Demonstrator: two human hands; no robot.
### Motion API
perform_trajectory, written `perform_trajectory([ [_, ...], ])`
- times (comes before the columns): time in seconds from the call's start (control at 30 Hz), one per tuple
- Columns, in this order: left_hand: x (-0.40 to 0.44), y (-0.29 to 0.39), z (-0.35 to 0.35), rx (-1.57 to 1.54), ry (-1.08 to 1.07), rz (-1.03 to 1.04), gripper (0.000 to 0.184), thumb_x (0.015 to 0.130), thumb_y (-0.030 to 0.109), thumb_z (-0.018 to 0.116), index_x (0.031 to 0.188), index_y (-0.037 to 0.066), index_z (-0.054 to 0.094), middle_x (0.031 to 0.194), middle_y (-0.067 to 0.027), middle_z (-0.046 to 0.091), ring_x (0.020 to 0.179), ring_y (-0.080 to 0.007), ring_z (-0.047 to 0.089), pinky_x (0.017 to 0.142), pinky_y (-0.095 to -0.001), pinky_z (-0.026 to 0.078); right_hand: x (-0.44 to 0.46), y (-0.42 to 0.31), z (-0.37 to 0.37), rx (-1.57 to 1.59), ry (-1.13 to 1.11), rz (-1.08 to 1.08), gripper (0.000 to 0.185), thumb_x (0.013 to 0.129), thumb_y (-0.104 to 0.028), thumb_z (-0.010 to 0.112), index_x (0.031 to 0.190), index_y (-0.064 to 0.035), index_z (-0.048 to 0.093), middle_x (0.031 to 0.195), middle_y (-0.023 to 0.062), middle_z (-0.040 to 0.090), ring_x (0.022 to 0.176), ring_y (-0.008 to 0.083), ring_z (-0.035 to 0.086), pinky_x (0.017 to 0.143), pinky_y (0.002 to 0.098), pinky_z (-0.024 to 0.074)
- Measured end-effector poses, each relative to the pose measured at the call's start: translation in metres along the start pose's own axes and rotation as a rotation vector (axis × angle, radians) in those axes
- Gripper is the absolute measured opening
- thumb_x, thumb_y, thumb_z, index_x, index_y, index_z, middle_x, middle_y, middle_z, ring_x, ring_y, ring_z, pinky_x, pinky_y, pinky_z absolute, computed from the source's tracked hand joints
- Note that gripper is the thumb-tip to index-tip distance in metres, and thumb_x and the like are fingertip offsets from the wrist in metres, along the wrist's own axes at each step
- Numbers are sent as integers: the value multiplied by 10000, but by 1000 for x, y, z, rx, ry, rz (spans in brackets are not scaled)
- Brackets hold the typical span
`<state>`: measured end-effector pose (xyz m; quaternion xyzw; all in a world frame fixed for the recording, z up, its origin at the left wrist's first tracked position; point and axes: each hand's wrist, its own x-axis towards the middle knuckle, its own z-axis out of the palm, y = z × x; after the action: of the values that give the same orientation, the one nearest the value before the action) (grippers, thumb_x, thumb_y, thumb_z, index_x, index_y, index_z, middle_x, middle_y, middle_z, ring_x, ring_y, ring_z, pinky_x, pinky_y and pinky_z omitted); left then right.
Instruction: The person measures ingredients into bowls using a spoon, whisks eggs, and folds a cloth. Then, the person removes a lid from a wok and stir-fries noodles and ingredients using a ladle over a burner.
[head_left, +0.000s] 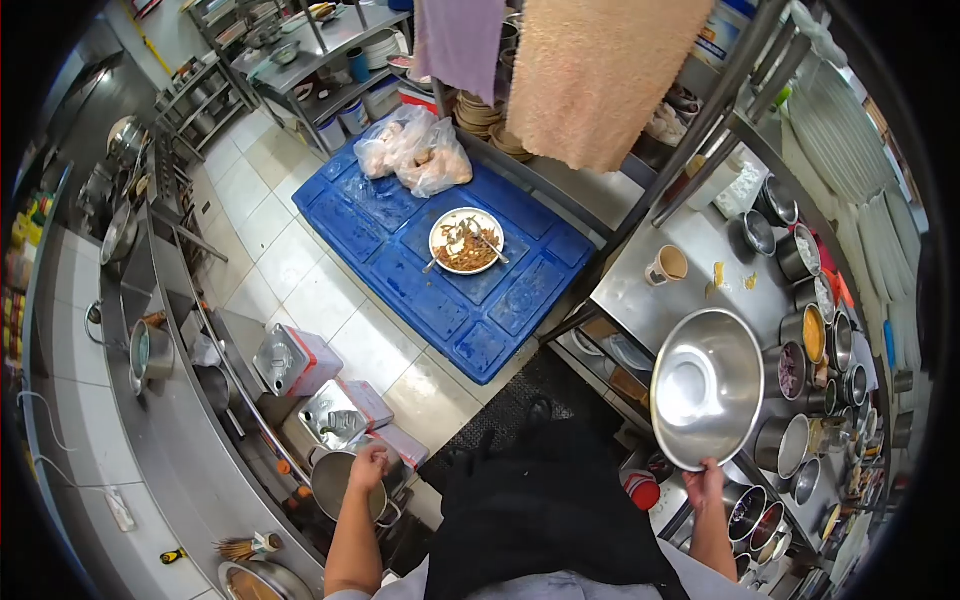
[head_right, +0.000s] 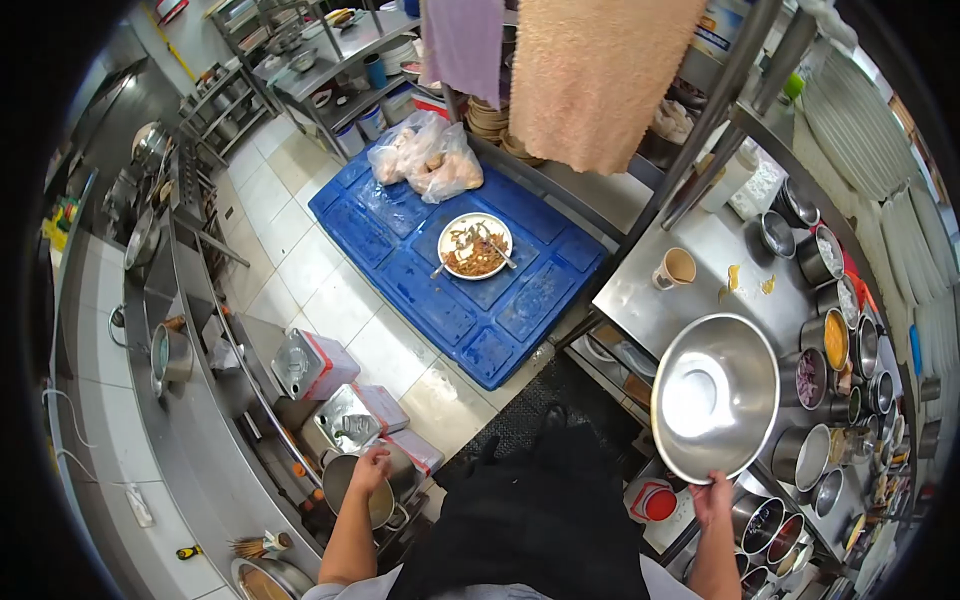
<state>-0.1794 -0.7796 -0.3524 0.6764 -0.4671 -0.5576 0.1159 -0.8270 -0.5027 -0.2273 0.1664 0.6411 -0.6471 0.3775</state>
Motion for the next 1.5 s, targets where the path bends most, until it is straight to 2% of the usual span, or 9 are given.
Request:
perform_trajectory([
  [0.1,-23,-33,-32,220,16,24,221,910,23,537,1112,-17,616,796,-89,660,686,-140,636,589,-272,522,-30,39,35,-22,-158,9,427,810,-70,511,1234,-30,489,1098,137,629,896,303,663,682,458,578],
  [0.2,-56,-41,-59,-111,95,-38,250,900,-8,499,1123,-13,610,795,-89,661,685,-135,632,611,-268,518,-43,72,75,-43,-278,62,570,789,-15,504,1350,-9,406,1283,188,524,1167,378,551,910,603,504],
  [0.5,-119,-20,-121,-154,257,52,291,937,-3,473,1214,10,560,866,-80,669,748,-112,607,676,-255,510,5,163,256,-549,-506,247,369,875,-92,507,1220,42,514,977,160,671,764,280,686,573,386,574],
  [0.93,-232,-19,-16,-387,476,-269,287,919,26,521,1198,47,588,830,-59,676,590,-116,547,511,-235,432,124,254,390,-529,-447,358,339,882,-84,500,1215,-19,506,1034,157,661,830,284,692,656,405,594],
  [1.13,-247,21,29,-201,419,-338,318,940,87,473,1238,70,580,943,-82,706,720,-125,623,592,-258,503,157,252,432,-461,-496,416,380,851,-80,499,1224,-24,463,1030,163,640,813,299,684,638,419,594],
  [1.17,-253,27,33,-234,429,-420,308,954,134,558,1255,67,569,1026,-136,692,857,-212,648,723,-351,528,165,253,441,-446,-484,395,388,849,-77,503,1232,-36,458,1027,160,639,802,303,681,638,428,597],
  [1.2,-263,-19,37,-392,478,-358,342,905,10,449,1239,24,521,901,-100,695,661,-137,632,528,-248,481,177,258,447,-411,-468,406,384,856,-81,516,1234,-41,456,1027,163,636,800,304,680,642,429,600],
  [1.4,-332,41,125,-521,814,-558,336,919,53,526,1253,50,563,905,-80,711,723,-112,634,627,-248,498,185,231,448,-663,-910,705,548,985,-448,518,1252,30,500,1201,229,612,1098,323,628,909,394,551],
  [1.5,-377,32,203,-522,966,-653,355,880,100,558,1226,27,579,895,-114,714,729,-165,668,671,-315,533,175,243,429,-1372,-1020,658,465,948,-512,550,1085,-72,615,879,138,698,680,254,680,553,349,555],
])
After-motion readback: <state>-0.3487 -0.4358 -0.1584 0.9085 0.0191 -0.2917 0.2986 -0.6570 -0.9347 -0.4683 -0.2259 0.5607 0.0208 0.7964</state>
